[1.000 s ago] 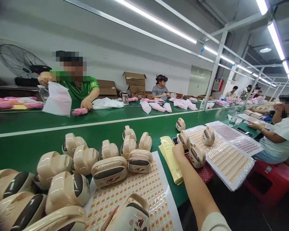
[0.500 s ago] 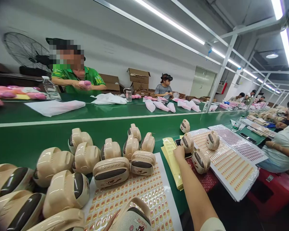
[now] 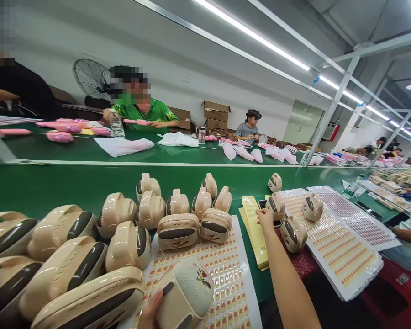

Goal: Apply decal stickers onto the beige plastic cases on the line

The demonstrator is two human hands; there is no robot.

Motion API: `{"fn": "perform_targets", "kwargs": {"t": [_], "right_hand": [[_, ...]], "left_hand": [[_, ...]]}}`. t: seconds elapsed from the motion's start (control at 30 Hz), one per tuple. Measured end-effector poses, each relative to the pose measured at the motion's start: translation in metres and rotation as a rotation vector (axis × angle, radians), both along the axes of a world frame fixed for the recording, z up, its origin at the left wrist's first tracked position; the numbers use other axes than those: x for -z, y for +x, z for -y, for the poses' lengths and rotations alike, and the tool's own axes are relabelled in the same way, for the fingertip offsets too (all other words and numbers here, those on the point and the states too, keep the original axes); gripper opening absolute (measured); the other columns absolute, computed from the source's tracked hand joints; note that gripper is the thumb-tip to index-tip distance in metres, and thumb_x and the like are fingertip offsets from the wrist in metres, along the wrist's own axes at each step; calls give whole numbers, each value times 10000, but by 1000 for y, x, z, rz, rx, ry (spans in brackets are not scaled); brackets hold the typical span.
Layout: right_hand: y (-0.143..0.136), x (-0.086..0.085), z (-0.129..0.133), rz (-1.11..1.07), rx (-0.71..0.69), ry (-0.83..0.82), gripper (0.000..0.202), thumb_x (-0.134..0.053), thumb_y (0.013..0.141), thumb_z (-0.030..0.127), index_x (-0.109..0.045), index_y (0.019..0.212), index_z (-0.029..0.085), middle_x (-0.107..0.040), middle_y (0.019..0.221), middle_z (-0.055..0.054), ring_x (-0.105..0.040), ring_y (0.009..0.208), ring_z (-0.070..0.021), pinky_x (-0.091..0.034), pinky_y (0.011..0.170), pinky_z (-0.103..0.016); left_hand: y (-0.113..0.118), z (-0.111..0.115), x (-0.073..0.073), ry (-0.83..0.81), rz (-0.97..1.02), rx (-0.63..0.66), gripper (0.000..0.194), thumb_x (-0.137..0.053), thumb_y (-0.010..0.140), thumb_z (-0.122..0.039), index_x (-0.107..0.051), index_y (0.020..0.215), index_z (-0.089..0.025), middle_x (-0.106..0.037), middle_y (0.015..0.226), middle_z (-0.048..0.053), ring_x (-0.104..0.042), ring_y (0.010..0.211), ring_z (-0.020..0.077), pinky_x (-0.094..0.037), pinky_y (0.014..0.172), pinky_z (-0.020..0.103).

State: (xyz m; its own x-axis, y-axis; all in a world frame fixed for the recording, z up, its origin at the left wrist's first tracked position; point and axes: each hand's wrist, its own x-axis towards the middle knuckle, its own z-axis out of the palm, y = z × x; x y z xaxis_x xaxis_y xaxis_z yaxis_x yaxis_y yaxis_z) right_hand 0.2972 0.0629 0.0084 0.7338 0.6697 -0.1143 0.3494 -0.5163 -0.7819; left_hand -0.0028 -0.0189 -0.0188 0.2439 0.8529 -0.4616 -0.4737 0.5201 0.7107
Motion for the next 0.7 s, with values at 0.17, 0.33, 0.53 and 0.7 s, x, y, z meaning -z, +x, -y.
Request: {"fn": "perform_targets", "kwargs": {"t": [0.17, 0.33, 0.53, 0.7], "right_hand": [[8, 0, -8, 96, 30, -101, 272, -517, 869, 300, -540, 1098, 155, -570, 1103, -69, -583, 924, -186, -496, 780, -380], [10, 4, -13, 132, 16, -162, 285, -525, 863, 306, -543, 1098, 146, -565, 1111, -70, -577, 942, -200, -492, 789, -382], [9, 5, -18, 92, 19, -150, 296, -525, 864, 300, -530, 1117, 148, -555, 1132, -81, -572, 955, -198, -487, 800, -395], [5, 1, -20, -44, 48, -15, 299, -531, 861, 296, -531, 1118, 144, -551, 1138, -85, -570, 962, -202, -485, 805, -393]], "left_hand": [[3, -1, -10, -1, 31, -43, 645, -585, 658, -579, -504, 1196, -232, -663, 1099, 60, -558, 1086, 275, -478, 871, 358], [-2, -1, 0, 60, -89, -19, 706, -605, 610, -629, -469, 1214, -289, -529, 1280, 55, -567, 1041, 269, -517, 729, 317], [-5, -2, 2, 91, -104, -10, 715, -596, 607, -641, -461, 1209, -279, -591, 1178, 69, -615, 899, 255, -517, 644, 311], [-6, 0, -3, 56, -113, 7, 740, -621, 598, -624, -430, 1223, -275, -599, 1147, 55, -617, 860, 233, -509, 611, 279]]}}
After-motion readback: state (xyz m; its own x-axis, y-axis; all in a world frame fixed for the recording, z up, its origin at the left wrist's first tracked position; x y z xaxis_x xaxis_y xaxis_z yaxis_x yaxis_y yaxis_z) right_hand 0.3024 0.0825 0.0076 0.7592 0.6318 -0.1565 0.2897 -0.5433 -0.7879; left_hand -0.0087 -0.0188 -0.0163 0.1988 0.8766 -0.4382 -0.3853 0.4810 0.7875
